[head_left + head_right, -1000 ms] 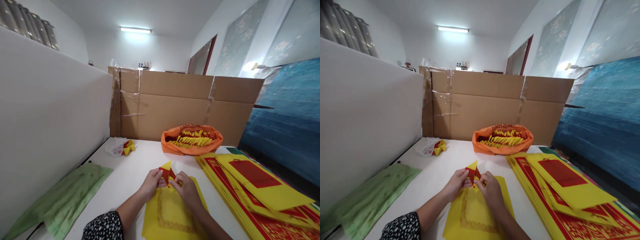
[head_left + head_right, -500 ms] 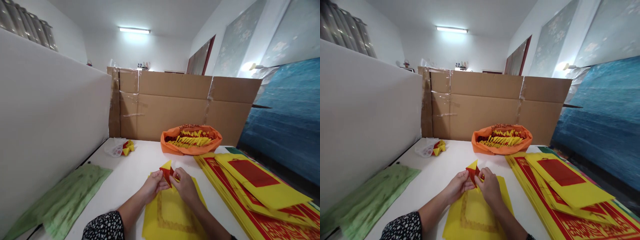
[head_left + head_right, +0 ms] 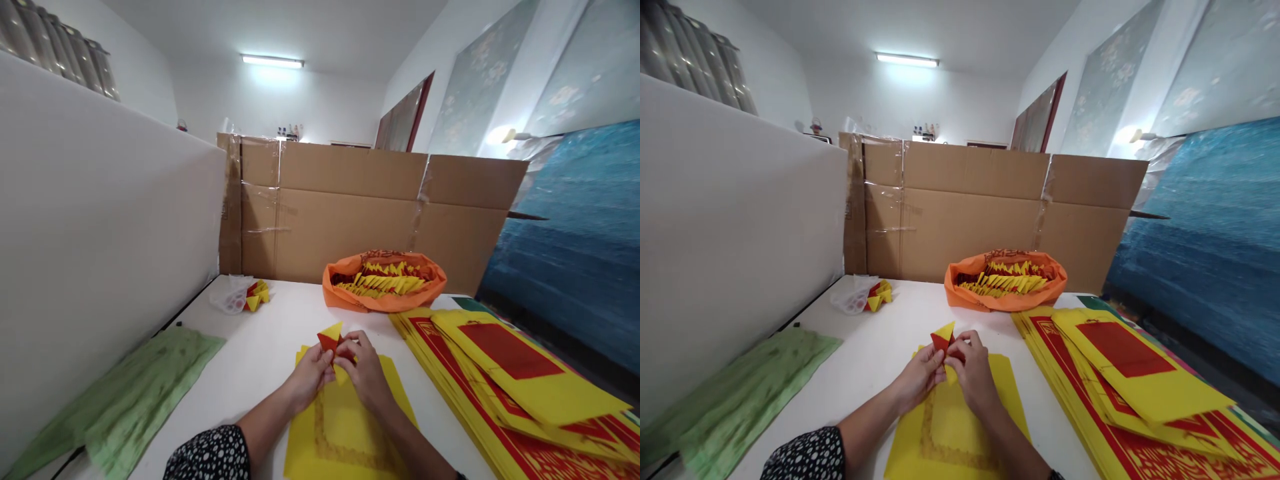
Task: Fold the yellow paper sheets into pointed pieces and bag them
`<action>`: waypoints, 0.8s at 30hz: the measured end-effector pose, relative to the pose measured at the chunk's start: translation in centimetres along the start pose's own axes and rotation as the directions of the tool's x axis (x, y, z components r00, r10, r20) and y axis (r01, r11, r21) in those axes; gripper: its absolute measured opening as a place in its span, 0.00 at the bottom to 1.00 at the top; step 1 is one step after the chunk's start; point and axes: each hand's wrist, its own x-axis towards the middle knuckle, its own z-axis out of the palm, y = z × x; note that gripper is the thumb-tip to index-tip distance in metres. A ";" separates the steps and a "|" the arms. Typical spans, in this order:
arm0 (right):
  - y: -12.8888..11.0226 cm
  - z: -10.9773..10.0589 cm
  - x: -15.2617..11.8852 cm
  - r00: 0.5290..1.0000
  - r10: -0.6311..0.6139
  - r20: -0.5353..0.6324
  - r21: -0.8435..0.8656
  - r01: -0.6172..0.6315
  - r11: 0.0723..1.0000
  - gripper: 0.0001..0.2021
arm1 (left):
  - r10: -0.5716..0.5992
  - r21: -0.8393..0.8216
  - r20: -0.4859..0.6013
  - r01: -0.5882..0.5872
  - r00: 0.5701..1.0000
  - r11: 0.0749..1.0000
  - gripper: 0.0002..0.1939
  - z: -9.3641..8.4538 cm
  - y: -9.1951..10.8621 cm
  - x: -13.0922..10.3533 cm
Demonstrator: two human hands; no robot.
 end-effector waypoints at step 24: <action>4.4 -4.6 17.9 0.992 0.082 0.095 -0.511 -0.022 0.859 0.15 | 0.263 0.890 0.303 -0.370 0.916 0.267 0.22 -2.3 -0.1 -0.1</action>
